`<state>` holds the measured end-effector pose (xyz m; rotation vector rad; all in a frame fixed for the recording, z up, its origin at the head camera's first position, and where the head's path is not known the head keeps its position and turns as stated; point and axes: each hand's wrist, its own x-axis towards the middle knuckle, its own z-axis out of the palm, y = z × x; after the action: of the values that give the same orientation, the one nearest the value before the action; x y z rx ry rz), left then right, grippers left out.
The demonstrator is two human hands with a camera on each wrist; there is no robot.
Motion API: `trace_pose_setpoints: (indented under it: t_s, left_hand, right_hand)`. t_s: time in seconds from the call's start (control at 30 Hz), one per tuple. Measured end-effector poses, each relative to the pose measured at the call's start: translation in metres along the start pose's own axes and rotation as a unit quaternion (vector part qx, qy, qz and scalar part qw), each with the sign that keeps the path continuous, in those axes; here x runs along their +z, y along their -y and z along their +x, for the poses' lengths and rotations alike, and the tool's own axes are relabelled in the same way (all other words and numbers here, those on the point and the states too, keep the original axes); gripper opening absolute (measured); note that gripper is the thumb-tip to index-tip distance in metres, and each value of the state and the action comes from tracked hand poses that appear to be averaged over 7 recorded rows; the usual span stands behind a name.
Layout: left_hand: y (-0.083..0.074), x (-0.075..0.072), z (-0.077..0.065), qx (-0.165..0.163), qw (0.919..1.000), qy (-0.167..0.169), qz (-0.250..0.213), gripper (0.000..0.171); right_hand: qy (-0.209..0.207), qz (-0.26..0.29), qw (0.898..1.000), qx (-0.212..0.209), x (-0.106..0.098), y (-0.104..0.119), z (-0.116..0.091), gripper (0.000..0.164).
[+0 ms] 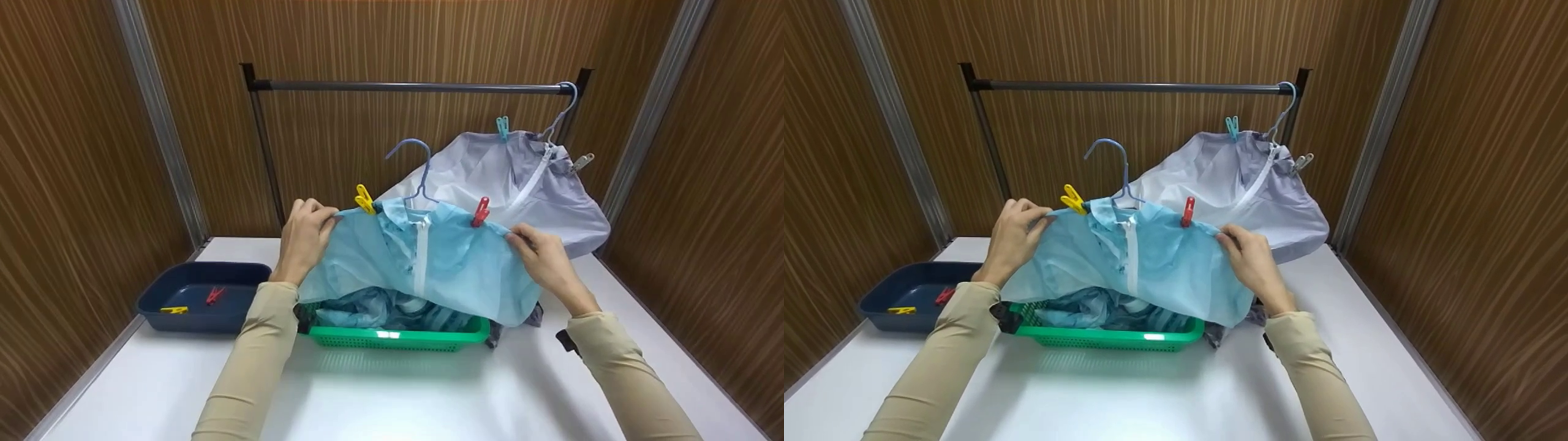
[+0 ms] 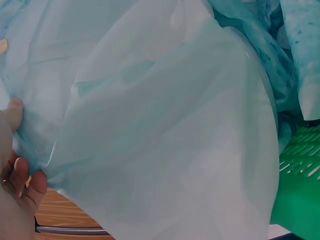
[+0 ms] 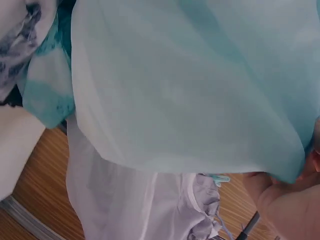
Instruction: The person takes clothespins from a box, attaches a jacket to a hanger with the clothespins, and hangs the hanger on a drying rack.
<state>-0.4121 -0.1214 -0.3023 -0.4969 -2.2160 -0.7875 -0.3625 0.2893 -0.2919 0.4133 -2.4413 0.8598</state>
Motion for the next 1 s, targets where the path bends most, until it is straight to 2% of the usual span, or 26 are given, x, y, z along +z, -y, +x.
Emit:
trace_pose_setpoints:
  t_s: [0.07, 0.17, 0.3, 0.5, 0.6, 0.77, 0.87, 1.0]
  left_hand:
    - [-0.002, 0.001, 0.0, -0.003, 1.0, 0.0, -0.009, 0.017]
    - [-0.005, 0.001, -0.002, -0.007, 0.9995, 0.002, -0.029, 0.016]
    - [-0.008, 0.002, -0.007, 0.004, 0.9988, -0.005, -0.049, 0.021]
    - [-0.004, -0.003, -0.022, 0.03, 0.9961, -0.047, -0.069, 0.028]
    - [0.0, -0.005, -0.029, 0.025, 0.9961, -0.046, -0.071, 0.026]
    - [0.006, -0.006, -0.044, 0.014, 0.9966, 0.002, -0.081, 0.018]
    - [0.01, -0.008, -0.055, 0.011, 0.9946, 0.054, -0.088, 0.013]
    - [0.015, -0.01, -0.07, 0.011, 0.9881, 0.127, -0.087, 0.011]
  right_hand:
    - [-0.003, 0.04, 0.999, 0.035, 0.0, 0.001, -0.001, 0.024]
    - [0.001, 0.109, 0.991, 0.083, 0.0, 0.003, -0.002, 0.026]
    - [0.002, 0.175, 0.978, 0.117, -0.001, 0.006, -0.002, 0.026]
    - [-0.027, 0.222, 0.962, 0.154, -0.009, 0.006, -0.001, 0.024]
    - [-0.037, 0.23, 0.957, 0.17, -0.014, 0.004, 0.0, 0.024]
    - [-0.055, 0.231, 0.952, 0.196, -0.021, 0.003, 0.002, 0.025]
    - [-0.083, 0.225, 0.949, 0.207, -0.023, 0.005, 0.004, 0.024]
    - [-0.118, 0.223, 0.942, 0.221, -0.025, 0.006, 0.005, 0.024]
